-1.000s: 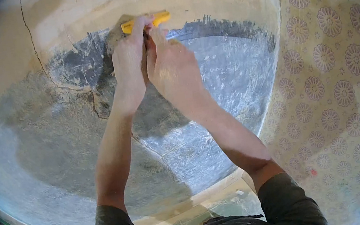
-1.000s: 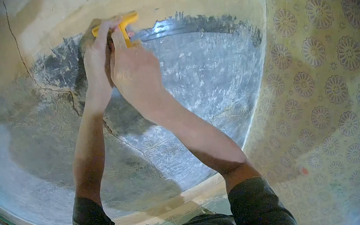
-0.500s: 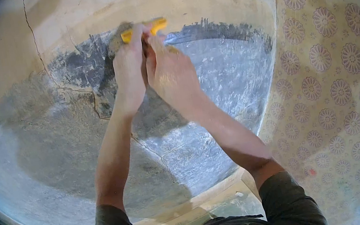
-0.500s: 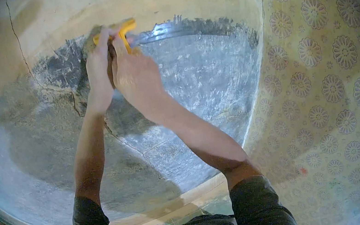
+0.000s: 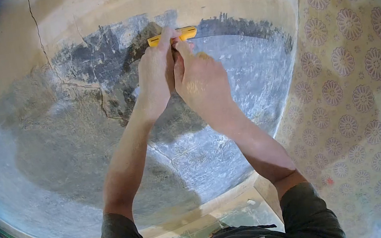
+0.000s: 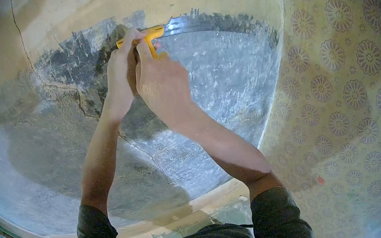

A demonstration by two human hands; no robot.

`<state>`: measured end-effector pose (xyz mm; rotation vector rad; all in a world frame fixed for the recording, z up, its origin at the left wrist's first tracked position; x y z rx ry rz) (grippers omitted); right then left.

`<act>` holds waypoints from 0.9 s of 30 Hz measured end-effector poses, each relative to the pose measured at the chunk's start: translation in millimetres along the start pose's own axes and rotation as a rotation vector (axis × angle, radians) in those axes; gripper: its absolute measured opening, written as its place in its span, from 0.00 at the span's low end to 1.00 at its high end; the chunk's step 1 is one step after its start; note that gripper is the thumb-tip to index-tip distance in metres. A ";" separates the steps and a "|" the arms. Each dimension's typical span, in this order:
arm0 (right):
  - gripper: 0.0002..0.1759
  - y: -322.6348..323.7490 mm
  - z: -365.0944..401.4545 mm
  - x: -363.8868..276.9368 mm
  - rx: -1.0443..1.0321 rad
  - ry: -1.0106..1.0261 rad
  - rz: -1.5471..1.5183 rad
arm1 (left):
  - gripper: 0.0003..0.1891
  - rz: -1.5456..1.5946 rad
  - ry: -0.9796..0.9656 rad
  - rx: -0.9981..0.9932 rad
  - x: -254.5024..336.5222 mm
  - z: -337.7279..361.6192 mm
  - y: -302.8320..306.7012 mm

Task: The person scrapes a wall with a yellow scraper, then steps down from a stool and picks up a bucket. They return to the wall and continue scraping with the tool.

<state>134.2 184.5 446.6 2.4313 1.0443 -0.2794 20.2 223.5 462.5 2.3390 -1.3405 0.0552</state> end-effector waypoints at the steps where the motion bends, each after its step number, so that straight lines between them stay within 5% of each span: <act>1: 0.14 5.8 -9.8 -0.1 0.005 0.003 0.002 | 0.12 0.014 0.125 -0.035 -4.7 -7.1 -0.2; 4: 0.14 13.4 -11.8 0.6 0.028 0.100 -0.049 | 0.13 -0.175 -0.058 0.054 15.0 -8.0 -2.0; 6: 0.14 4.3 0.6 9.0 0.010 0.026 -0.052 | 0.13 -0.069 0.071 -0.023 31.7 7.6 0.7; 8: 0.14 -0.1 6.8 15.8 0.016 0.035 -0.075 | 0.14 -0.402 0.090 -0.080 30.8 9.6 -4.3; 9: 0.14 -0.3 9.8 16.9 0.007 0.028 -0.104 | 0.15 -0.402 -0.044 -0.020 31.5 9.6 -6.4; 27: 0.14 -2.4 10.6 42.7 -0.024 -0.044 -0.196 | 0.15 -0.591 -0.015 -0.119 25.7 5.4 -28.5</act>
Point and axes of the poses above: each hand's wrist, its own z-axis away from the middle knuckle, its own y-axis out of the back of the hand, x = y × z, the point moved 2 cm from there along -z, towards the middle knuckle, and after that the axes turned 5 degrees about -y, right-handed, at the moved point
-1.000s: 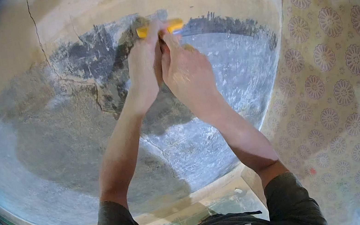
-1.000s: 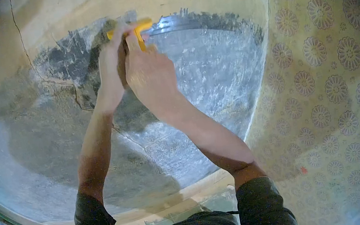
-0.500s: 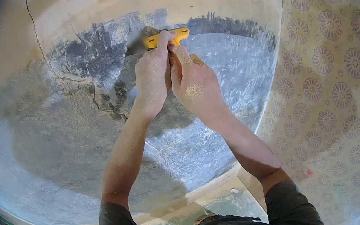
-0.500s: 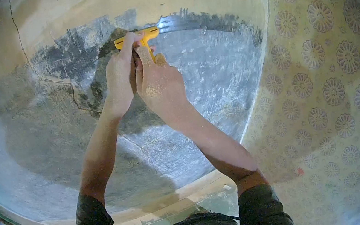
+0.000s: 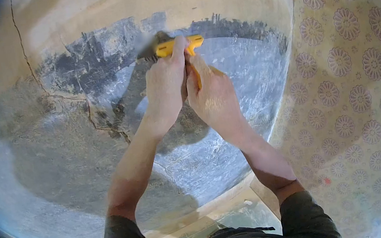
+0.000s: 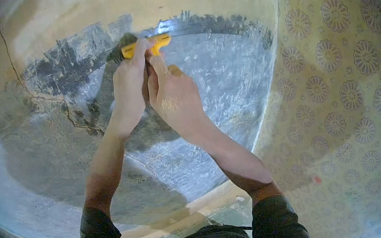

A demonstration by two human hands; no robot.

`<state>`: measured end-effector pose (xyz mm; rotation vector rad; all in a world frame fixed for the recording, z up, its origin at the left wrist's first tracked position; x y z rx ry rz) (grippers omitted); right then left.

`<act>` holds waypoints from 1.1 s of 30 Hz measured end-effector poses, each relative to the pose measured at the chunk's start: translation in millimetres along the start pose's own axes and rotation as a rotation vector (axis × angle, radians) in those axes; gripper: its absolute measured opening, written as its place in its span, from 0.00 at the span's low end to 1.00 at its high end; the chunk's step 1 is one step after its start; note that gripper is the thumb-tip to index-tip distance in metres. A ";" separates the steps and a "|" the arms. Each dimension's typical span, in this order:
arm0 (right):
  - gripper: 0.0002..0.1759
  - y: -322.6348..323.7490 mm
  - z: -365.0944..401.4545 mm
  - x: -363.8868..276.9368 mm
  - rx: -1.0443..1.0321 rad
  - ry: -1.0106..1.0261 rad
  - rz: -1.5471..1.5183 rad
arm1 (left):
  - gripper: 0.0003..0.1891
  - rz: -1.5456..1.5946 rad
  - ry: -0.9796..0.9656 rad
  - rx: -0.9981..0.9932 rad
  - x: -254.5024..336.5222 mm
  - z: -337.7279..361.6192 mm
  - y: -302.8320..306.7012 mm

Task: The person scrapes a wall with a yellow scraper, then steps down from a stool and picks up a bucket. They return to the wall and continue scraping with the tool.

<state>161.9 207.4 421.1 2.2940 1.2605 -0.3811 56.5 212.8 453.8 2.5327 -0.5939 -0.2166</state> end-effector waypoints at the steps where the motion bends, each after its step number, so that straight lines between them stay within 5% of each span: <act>1: 0.14 -1.6 -4.6 1.4 0.006 0.003 0.010 | 0.15 -0.033 -0.021 0.002 -1.5 0.3 -2.5; 23: 0.16 3.0 -12.3 1.7 0.056 0.039 -0.109 | 0.12 0.166 0.037 0.046 -7.5 -14.2 -13.1; 31: 0.14 6.8 -17.6 5.6 0.065 0.068 -0.179 | 0.14 -0.026 0.120 -0.008 7.8 -23.2 2.5; 33: 0.14 4.1 -17.4 8.2 0.030 0.082 -0.188 | 0.14 -0.094 -0.046 -0.011 9.6 -9.9 -0.8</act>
Point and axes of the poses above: each hand's wrist, its own z-axis away from the middle knuckle, its own y-axis out of the back of the hand, x = y × z, the point moved 2 cm from there along -z, towards the middle knuckle, and after that the axes turned 5 degrees about -y, right-handed, at the moved point
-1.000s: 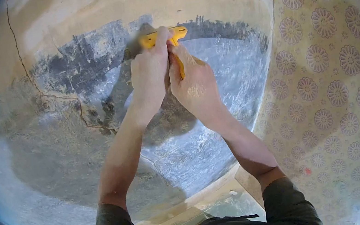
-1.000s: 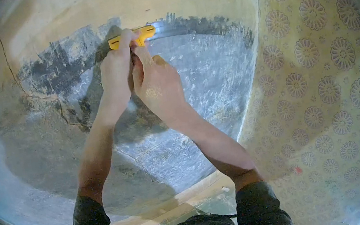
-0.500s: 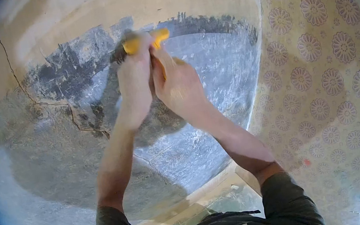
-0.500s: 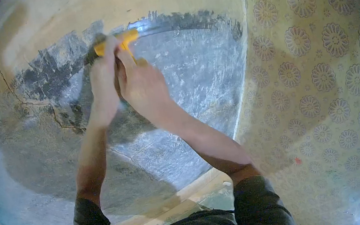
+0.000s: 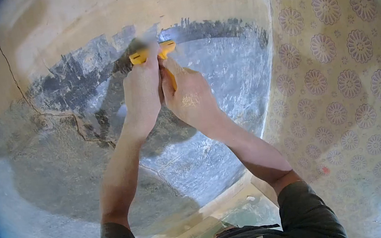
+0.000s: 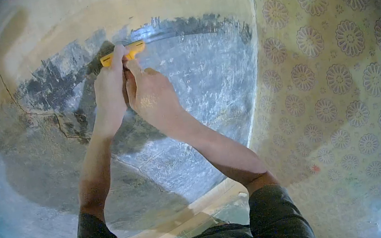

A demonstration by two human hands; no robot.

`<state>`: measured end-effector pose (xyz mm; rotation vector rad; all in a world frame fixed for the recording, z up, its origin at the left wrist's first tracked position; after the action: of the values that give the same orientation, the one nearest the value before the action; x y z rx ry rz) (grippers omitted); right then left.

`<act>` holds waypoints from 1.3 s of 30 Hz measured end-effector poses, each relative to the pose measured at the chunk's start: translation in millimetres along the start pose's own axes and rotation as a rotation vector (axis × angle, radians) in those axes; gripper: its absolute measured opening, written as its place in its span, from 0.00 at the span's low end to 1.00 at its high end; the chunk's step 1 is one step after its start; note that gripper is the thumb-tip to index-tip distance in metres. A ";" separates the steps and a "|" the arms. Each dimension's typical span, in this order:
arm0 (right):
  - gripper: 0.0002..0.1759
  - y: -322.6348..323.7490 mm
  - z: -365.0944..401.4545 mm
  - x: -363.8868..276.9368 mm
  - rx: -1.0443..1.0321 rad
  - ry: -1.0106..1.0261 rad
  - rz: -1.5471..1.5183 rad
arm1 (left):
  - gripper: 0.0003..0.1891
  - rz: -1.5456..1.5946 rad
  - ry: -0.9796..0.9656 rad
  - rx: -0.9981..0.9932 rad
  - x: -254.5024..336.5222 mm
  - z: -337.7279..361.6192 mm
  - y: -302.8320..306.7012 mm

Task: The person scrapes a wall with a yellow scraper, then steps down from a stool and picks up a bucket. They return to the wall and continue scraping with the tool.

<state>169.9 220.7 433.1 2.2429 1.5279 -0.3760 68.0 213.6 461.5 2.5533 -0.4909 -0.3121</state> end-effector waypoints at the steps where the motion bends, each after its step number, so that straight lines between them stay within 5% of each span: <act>1: 0.14 -3.2 -4.5 -0.5 0.046 0.021 -0.013 | 0.14 -0.029 0.004 0.021 -2.9 -8.8 -0.9; 35: 0.13 23.5 -18.9 20.0 0.016 -0.144 -0.010 | 0.13 -0.145 0.060 -0.091 15.5 -45.1 -16.0; 39: 0.12 38.2 -29.2 25.2 0.106 -0.024 -0.088 | 0.14 -0.096 -0.029 0.012 22.6 -58.5 -18.2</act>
<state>214.6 242.7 454.6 2.2469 1.6332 -0.5195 111.9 245.2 498.2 2.5923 -0.3821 -0.3822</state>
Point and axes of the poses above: each hand's wrist, its own z-axis away from the middle knuckle, its own y-axis out of the back of the hand, x = y × z, the point moved 2 cm from there along -z, towards the middle knuckle, and after that the axes turned 5 degrees about -y, right-handed, at the moved point
